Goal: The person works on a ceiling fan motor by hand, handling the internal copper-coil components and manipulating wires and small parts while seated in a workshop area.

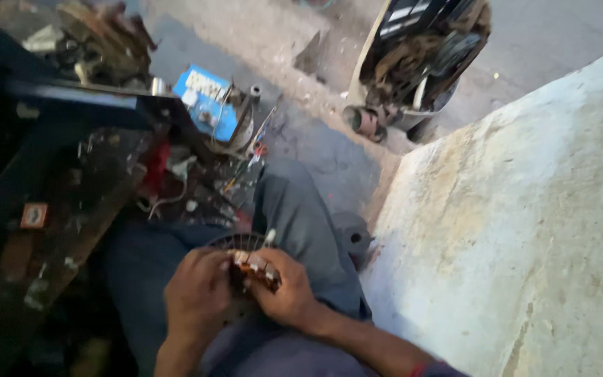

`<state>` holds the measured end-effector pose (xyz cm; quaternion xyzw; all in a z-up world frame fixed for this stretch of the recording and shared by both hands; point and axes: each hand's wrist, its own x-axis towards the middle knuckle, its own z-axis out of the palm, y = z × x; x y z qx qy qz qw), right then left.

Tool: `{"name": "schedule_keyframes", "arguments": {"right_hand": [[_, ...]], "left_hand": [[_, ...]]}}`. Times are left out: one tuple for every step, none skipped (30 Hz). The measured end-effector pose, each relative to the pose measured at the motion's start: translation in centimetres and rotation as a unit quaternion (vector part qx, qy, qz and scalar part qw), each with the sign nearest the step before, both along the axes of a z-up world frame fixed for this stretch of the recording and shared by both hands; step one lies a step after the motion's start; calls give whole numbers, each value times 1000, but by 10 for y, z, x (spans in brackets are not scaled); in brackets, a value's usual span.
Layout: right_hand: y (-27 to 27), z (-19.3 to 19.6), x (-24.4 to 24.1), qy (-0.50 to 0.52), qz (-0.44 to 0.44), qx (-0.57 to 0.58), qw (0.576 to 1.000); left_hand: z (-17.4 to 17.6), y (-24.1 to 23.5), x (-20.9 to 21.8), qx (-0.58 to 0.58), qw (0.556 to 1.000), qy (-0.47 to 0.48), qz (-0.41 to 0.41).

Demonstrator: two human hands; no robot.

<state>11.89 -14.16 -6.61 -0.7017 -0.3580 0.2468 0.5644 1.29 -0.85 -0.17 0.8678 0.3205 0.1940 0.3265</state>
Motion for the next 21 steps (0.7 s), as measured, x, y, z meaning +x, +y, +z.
{"name": "schedule_keyframes", "arguments": {"right_hand": [[-1, -7, 0, 12, 1, -16, 1000], [-3, -11, -2, 24, 1, -33, 999], [-1, -12, 0, 23, 6, -17, 1000], [-1, -12, 2, 22, 10, -1, 1000], [-1, -10, 0, 26, 7, 13, 1000], [-1, -8, 0, 25, 8, 16, 1000], [0, -5, 0, 26, 5, 18, 999], [1, -1, 1, 27, 3, 20, 999], [1, 2, 2, 27, 7, 30, 999], [2, 5, 3, 27, 11, 39, 999], [0, 7, 2, 31, 16, 44, 998], [1, 7, 1, 11, 11, 49, 999], [1, 6, 2, -6, 10, 49, 999], [1, 4, 1, -24, 10, 48, 999], [0, 1, 1, -22, 12, 51, 998], [0, 0, 0, -20, 15, 54, 998], [1, -2, 1, -25, 19, 61, 998], [1, -1, -1, -18, 17, 49, 998], [2, 0, -1, -14, 14, 41, 999], [2, 0, 0, -9, 10, 33, 999], [3, 1, 0, -7, 11, 34, 999]], "left_hand": [[1, -4, 5, 55, 997, -23, -46], [3, -7, 8, 110, 989, -45, -93], [7, -4, 14, 130, 981, -49, -136], [11, -2, 19, 149, 971, -51, -179], [14, 0, 20, 165, 958, -51, -228], [15, 5, 19, 126, 970, -4, -206], [16, 13, 15, 86, 978, 45, -186], [17, 22, 11, 47, 981, 93, -163], [15, 29, 8, 11, 987, 104, -119], [13, 34, 5, -24, 990, 116, -73], [11, 32, 1, -65, 989, 131, -27], [7, 27, 0, -19, 994, 106, -19], [2, 12, 0, 22, 996, 81, -8], [-1, 0, 0, 63, 996, 57, 2], [-2, -7, 1, 96, 994, 32, -29], [-1, -10, 3, 127, 990, 8, -60], [0, -10, 6, 162, 982, -23, -89], [3, -7, 6, 159, 981, -10, -107], [5, -1, 6, 159, 979, 0, -127], [7, 5, 7, 159, 976, 10, -146], [10, 10, 4, 129, 985, 40, -105]]}}
